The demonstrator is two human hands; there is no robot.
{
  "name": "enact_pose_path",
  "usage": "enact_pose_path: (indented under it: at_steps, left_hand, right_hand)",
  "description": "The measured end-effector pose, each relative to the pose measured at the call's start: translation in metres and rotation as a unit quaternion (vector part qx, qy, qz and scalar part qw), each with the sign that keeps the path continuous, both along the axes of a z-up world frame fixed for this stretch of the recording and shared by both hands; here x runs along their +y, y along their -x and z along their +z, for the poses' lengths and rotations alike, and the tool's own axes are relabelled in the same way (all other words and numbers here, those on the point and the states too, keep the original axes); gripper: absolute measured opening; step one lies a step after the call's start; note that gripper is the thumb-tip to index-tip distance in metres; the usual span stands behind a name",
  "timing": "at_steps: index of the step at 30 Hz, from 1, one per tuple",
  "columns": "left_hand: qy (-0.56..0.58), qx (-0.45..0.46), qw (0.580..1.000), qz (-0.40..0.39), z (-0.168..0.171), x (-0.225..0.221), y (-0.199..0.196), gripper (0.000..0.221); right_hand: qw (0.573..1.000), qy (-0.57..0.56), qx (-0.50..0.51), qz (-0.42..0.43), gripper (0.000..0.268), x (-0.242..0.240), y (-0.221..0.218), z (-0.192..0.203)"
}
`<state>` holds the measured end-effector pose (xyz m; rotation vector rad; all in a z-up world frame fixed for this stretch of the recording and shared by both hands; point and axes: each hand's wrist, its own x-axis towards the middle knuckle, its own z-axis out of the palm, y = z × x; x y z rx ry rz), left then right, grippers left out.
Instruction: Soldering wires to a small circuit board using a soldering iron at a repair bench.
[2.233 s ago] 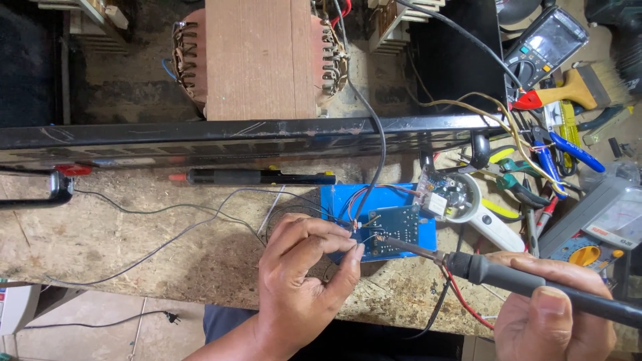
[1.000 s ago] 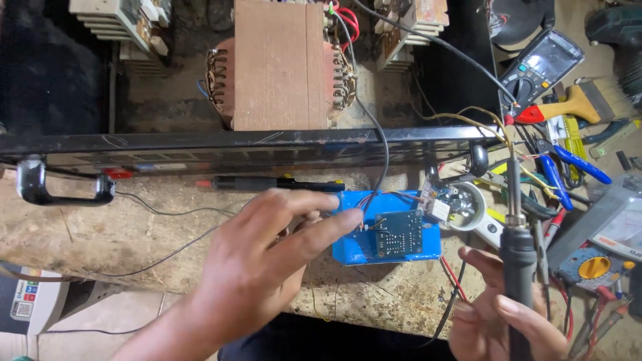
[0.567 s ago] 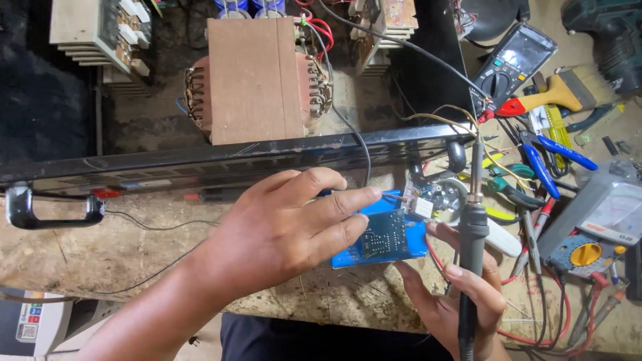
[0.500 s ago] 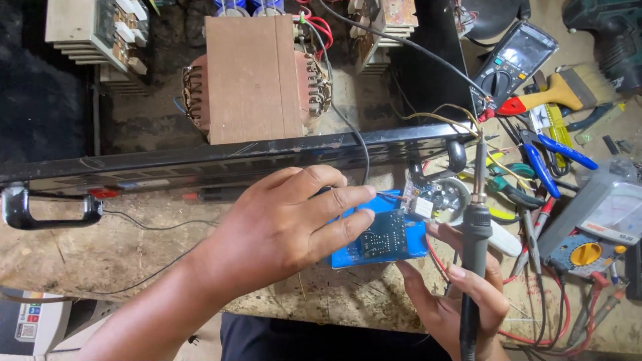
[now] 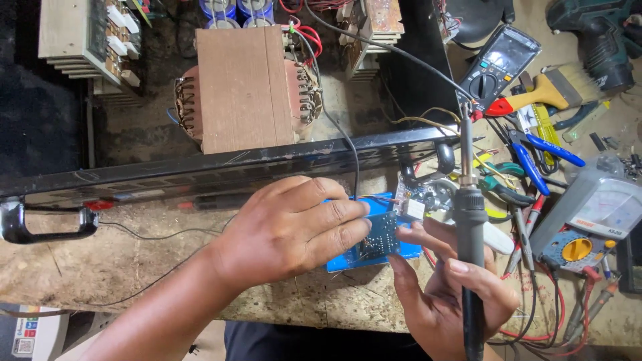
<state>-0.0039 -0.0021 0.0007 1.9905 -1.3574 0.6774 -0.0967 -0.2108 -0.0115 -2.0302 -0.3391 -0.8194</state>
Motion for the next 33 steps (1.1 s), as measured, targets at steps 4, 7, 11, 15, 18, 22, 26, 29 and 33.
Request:
enact_pose_path:
  at_steps: [4, 7, 11, 15, 18, 22, 26, 29, 33]
  left_hand:
    - [-0.003, 0.003, 1.0, -0.013, -0.001, -0.001, 0.006, 0.012]
    - [0.002, 0.017, 1.0, -0.018, -0.005, 0.001, 0.009, 0.016]
    - [0.003, 0.028, 0.999, -0.023, -0.008, 0.002, 0.011, 0.024]
    - [0.011, 0.032, 0.999, -0.028, -0.012, 0.002, 0.012, 0.019]
    - [0.014, 0.022, 0.999, -0.024, -0.016, 0.003, 0.012, 0.015]
    - [0.011, 0.076, 0.996, -0.053, -0.009, 0.006, 0.013, 0.014]
    - [0.026, 0.083, 0.993, -0.076, -0.016, 0.008, 0.011, 0.013]
    - [0.039, 0.082, 0.994, -0.066, -0.018, 0.008, 0.012, 0.016]
    - [0.048, 0.083, 0.991, -0.092, -0.023, 0.009, 0.012, 0.005]
  right_hand:
    - [0.999, -0.013, -0.001, 0.038, 0.057, 0.004, -0.003, 0.004]
    - [0.999, 0.023, 0.001, 0.025, 0.055, 0.007, -0.002, 0.005]
    - [0.999, 0.034, -0.022, 0.023, 0.062, 0.002, 0.0, -0.009]
    - [0.999, 0.027, -0.03, 0.035, 0.058, 0.004, 0.002, -0.015]
    - [0.996, 0.049, -0.058, 0.055, 0.056, -0.002, 0.002, -0.02]
    - [0.993, 0.066, -0.078, 0.063, 0.052, -0.003, -0.001, -0.027]
    - [0.994, 0.076, -0.067, 0.047, 0.048, 0.003, -0.008, -0.013]
    - [0.993, 0.087, -0.058, 0.05, 0.044, 0.005, -0.01, -0.008]
    - [0.996, 0.069, -0.038, 0.049, 0.05, 0.007, -0.007, -0.007]
